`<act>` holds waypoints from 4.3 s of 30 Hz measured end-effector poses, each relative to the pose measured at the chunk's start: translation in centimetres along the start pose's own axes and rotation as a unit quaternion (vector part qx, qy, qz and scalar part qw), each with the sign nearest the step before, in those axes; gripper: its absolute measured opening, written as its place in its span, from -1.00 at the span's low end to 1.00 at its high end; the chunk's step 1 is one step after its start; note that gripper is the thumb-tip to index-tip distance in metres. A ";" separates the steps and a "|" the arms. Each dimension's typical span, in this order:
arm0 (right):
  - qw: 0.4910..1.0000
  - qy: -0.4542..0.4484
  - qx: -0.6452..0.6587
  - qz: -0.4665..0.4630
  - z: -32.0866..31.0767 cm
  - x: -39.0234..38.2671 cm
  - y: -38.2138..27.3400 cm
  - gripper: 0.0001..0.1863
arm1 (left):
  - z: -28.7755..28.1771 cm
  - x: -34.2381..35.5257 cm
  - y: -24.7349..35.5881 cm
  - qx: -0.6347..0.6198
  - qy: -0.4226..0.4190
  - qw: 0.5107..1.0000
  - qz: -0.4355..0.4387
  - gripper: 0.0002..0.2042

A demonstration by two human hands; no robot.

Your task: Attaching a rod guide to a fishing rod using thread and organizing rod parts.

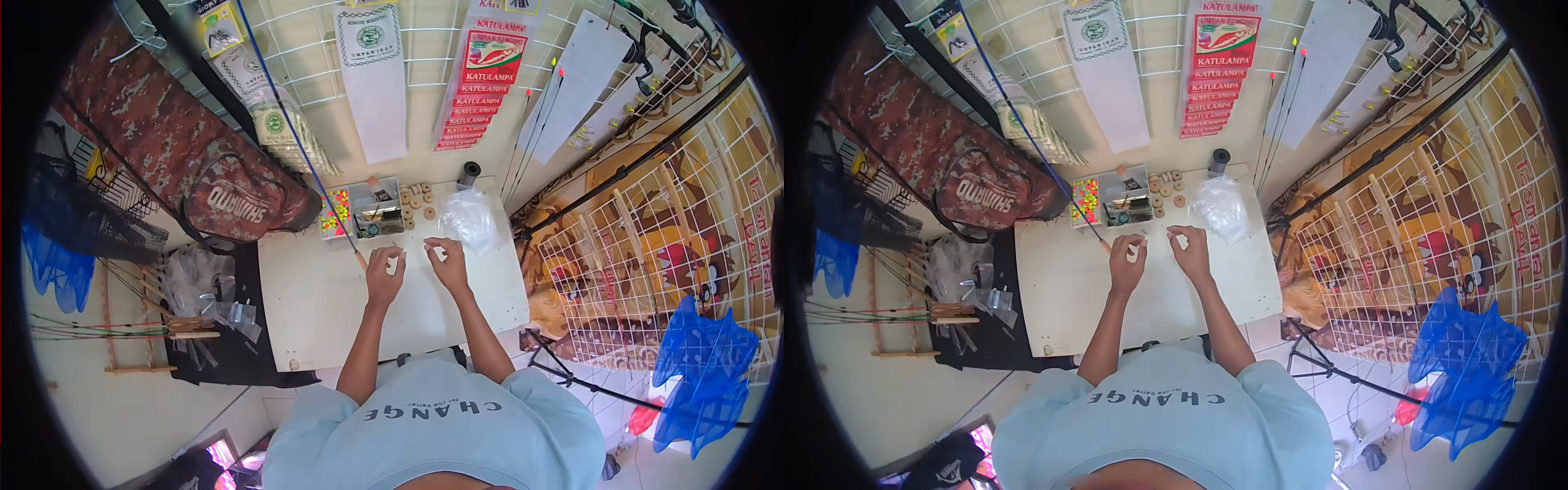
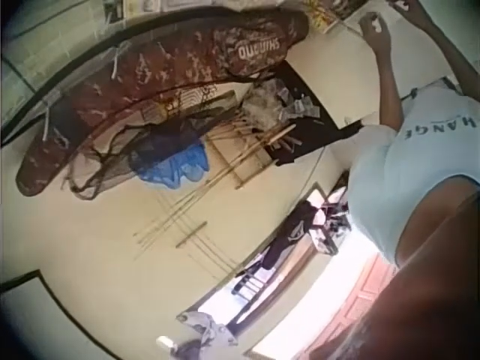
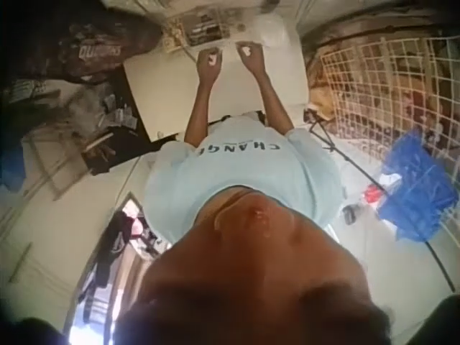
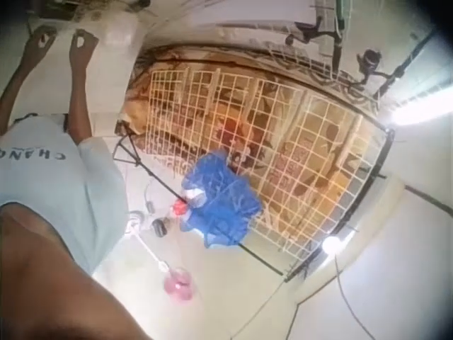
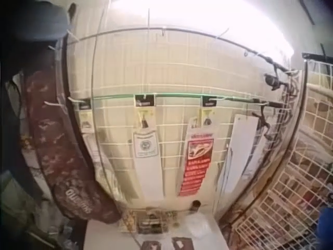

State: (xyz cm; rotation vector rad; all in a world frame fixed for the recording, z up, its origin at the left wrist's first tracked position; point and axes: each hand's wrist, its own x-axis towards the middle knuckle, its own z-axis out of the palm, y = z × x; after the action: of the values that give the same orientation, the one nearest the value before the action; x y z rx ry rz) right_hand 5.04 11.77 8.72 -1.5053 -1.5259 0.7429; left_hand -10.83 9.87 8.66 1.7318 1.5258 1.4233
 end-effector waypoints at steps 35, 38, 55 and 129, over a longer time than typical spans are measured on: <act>0.962 -0.106 -0.234 -0.087 5.2 10.6 11.6 -0.37 | 6.6 6.1 -6.5 0.285 -0.105 0.953 0.005 -0.54; 0.956 -0.139 -0.246 -0.084 4.9 11.7 12.0 -0.37 | 6.9 6.4 -6.5 0.277 -0.105 0.955 0.006 -0.55; 0.950 -0.135 -0.249 -0.133 3.9 10.6 10.9 -0.47 | 6.9 6.1 -6.9 0.285 -0.111 0.951 0.041 -0.51; 0.980 -0.013 0.191 -0.063 -1.5 -0.7 -2.5 -0.82 | 1.0 -0.2 2.9 -0.025 -0.012 0.995 -0.096 -0.63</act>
State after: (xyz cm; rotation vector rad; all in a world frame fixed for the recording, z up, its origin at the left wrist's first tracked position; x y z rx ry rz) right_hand 5.10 10.59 11.46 -1.1078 -1.3881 0.9227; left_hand -8.54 9.13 10.64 1.5220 1.5832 1.3262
